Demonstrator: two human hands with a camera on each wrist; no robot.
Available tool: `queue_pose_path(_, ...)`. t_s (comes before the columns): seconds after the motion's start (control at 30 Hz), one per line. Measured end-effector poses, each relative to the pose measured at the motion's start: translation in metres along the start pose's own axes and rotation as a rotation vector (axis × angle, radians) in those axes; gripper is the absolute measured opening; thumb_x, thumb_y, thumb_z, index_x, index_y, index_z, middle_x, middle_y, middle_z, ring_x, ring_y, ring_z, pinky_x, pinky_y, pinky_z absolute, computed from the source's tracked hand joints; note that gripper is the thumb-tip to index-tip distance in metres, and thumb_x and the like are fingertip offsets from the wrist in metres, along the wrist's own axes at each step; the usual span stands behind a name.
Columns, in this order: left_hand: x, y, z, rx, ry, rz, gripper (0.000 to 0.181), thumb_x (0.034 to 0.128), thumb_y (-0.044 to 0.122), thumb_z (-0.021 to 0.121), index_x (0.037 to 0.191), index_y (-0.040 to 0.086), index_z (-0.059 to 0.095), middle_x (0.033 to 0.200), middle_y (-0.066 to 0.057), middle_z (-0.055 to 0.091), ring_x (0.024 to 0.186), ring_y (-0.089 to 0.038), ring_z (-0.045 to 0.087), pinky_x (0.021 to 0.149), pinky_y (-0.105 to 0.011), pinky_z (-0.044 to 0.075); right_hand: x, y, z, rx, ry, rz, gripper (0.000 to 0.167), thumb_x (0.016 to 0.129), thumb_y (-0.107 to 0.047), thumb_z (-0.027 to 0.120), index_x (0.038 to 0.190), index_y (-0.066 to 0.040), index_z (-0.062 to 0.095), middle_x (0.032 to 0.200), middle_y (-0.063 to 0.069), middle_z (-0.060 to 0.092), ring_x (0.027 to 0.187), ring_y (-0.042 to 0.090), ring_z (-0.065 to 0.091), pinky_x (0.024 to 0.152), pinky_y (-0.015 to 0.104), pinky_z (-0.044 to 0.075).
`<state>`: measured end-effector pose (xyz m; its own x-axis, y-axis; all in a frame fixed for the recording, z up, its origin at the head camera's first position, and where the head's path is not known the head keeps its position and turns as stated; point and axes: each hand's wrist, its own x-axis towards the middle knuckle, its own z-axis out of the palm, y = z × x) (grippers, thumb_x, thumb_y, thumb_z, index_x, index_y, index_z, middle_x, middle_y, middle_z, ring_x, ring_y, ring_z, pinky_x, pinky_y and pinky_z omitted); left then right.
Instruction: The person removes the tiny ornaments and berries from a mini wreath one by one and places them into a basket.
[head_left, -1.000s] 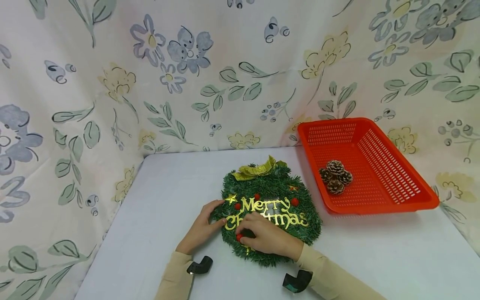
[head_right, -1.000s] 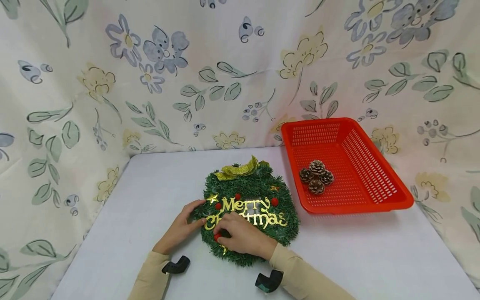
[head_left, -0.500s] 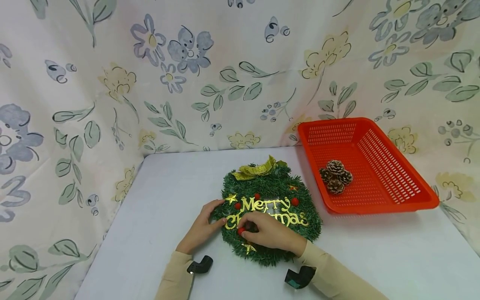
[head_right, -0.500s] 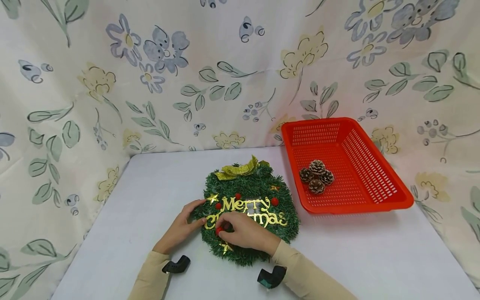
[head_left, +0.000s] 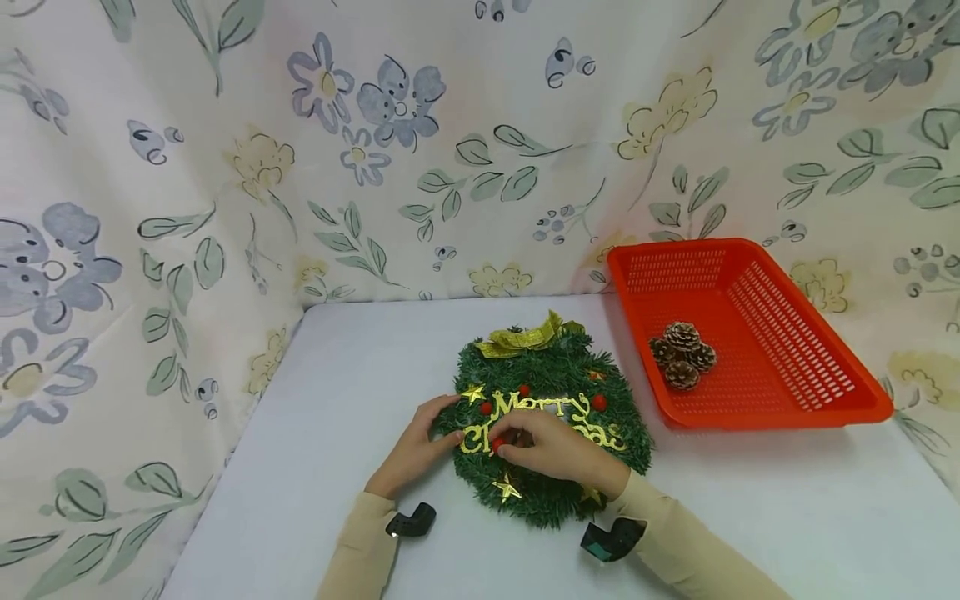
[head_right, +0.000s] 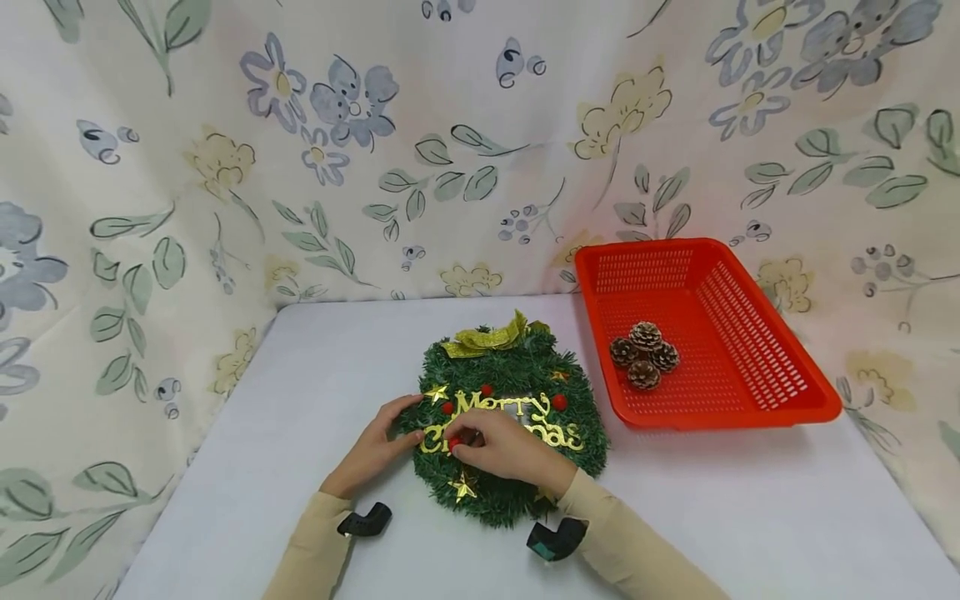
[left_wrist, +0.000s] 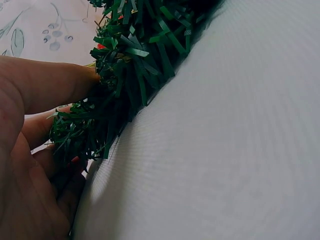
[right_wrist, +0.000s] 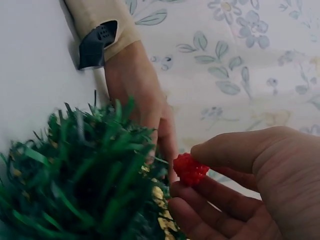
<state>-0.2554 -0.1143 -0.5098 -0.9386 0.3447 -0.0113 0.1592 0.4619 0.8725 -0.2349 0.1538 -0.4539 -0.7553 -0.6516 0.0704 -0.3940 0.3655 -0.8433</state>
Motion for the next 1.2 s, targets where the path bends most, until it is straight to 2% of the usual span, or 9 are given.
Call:
queue_pose_path(0.3,-0.002,-0.002,-0.002,0.021,0.015,0.024,0.061,0.0975,0.023,0.069,0.153,0.018,0.044,0.16,-0.016,0.034,0.151,-0.04,0.029,0.121,-0.064,0.027,0.0,-0.007,-0.016,-0.052,0.06,-0.033,0.023,0.101,-0.016,0.065,0.122,-0.009,0.068,0.113,0.003,0.07,0.094,0.01,0.065,0.08,0.024,0.056)
queue_pose_path(0.57,0.001,-0.001,-0.004,0.025,-0.012,0.033,0.061,0.0985,0.024,0.068,0.154,0.02,0.042,0.162,-0.016,0.032,0.153,-0.038,0.026,0.123,-0.062,0.025,-0.003,-0.016,-0.038,-0.096,0.135,-0.05,0.019,0.1,-0.017,0.066,0.118,-0.013,0.071,0.111,-0.001,0.07,0.098,0.012,0.066,0.083,0.028,0.058)
queue_pose_path(0.73,0.0,-0.001,-0.004,0.018,-0.017,0.013,0.061,0.0985,0.024,0.068,0.154,0.023,0.042,0.163,-0.013,0.032,0.154,-0.035,0.026,0.125,-0.059,0.025,-0.003,-0.018,-0.051,-0.087,0.153,-0.012,0.022,0.1,-0.018,0.066,0.121,-0.011,0.069,0.112,0.0,0.069,0.095,0.011,0.065,0.084,0.026,0.058)
queue_pose_path(0.8,0.0,-0.001,-0.003,0.014,-0.016,0.005,0.061,0.0984,0.023,0.068,0.154,0.024,0.042,0.163,-0.011,0.032,0.154,-0.034,0.025,0.125,-0.057,0.025,-0.003,-0.018,-0.055,-0.068,0.158,0.019,0.021,0.1,-0.019,0.066,0.12,-0.013,0.069,0.111,0.001,0.069,0.093,0.012,0.065,0.081,0.025,0.058)
queue_pose_path(0.97,0.0,-0.001,-0.001,0.011,-0.012,0.003,0.062,0.098,0.023,0.069,0.154,0.024,0.042,0.163,-0.011,0.033,0.154,-0.033,0.026,0.126,-0.057,0.024,-0.004,-0.02,-0.065,-0.047,0.177,0.072,0.02,0.099,-0.019,0.067,0.119,-0.018,0.07,0.109,0.004,0.071,0.093,0.023,0.069,0.074,0.025,0.058)
queue_pose_path(1.1,0.0,-0.001,0.0,0.015,-0.013,0.0,0.061,0.0979,0.024,0.069,0.154,0.024,0.043,0.163,-0.01,0.033,0.154,-0.032,0.026,0.125,-0.058,0.024,-0.004,-0.02,-0.074,-0.057,0.192,0.093,0.02,0.099,-0.019,0.067,0.119,-0.017,0.07,0.108,0.006,0.07,0.092,0.028,0.071,0.073,0.026,0.058)
queue_pose_path(1.2,0.0,0.0,0.0,0.022,-0.017,0.003,0.062,0.0982,0.024,0.068,0.154,0.023,0.042,0.163,-0.011,0.032,0.154,-0.033,0.026,0.125,-0.058,0.024,-0.004,-0.02,-0.08,-0.067,0.213,0.08,0.02,0.098,-0.017,0.068,0.118,-0.013,0.071,0.109,0.008,0.07,0.092,0.023,0.071,0.076,0.024,0.058)
